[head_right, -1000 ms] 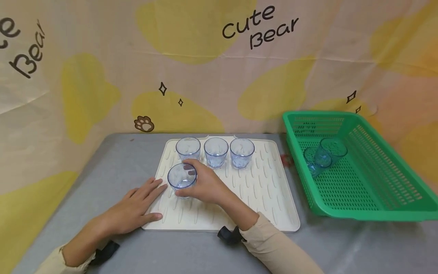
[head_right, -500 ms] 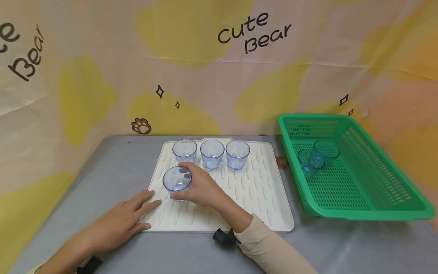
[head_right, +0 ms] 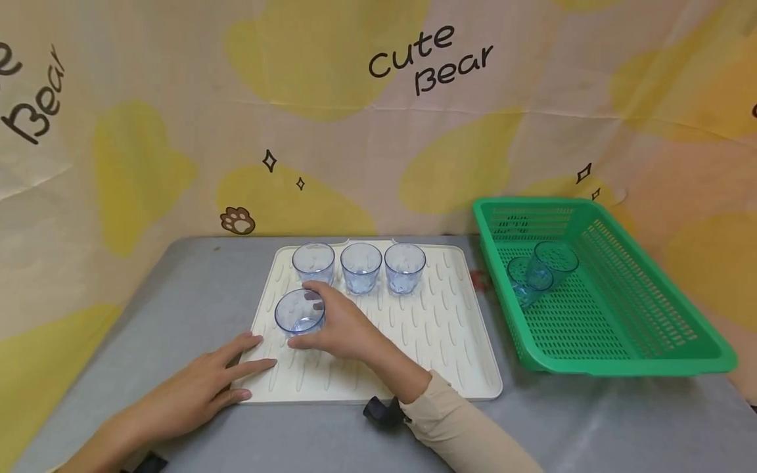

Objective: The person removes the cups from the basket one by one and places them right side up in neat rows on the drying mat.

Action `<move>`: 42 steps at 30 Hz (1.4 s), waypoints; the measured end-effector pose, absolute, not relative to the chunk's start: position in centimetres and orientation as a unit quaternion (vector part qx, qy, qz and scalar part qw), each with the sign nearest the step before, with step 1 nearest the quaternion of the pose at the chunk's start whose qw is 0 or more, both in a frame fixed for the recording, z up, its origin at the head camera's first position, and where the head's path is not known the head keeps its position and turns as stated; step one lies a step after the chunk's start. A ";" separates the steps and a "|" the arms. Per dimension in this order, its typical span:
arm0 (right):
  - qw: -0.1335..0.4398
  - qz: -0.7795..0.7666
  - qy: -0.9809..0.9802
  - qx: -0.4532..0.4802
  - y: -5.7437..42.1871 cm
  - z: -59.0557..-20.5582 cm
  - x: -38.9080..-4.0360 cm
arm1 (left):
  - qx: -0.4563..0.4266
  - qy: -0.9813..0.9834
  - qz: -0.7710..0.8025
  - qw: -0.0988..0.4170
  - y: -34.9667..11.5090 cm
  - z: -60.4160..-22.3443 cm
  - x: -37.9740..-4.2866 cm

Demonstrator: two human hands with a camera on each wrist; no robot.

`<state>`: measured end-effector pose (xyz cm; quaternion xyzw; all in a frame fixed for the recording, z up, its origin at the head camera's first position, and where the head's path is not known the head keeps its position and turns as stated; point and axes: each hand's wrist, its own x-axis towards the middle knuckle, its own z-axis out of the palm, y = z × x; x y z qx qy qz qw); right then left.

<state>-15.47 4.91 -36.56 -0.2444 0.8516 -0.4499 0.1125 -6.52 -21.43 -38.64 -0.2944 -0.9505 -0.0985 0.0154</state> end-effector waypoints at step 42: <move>-0.038 -0.205 0.968 -0.140 34.9 -31.7 -14.1 | -0.283 -0.957 -0.056 0.047 -21.3 -39.6 -6.2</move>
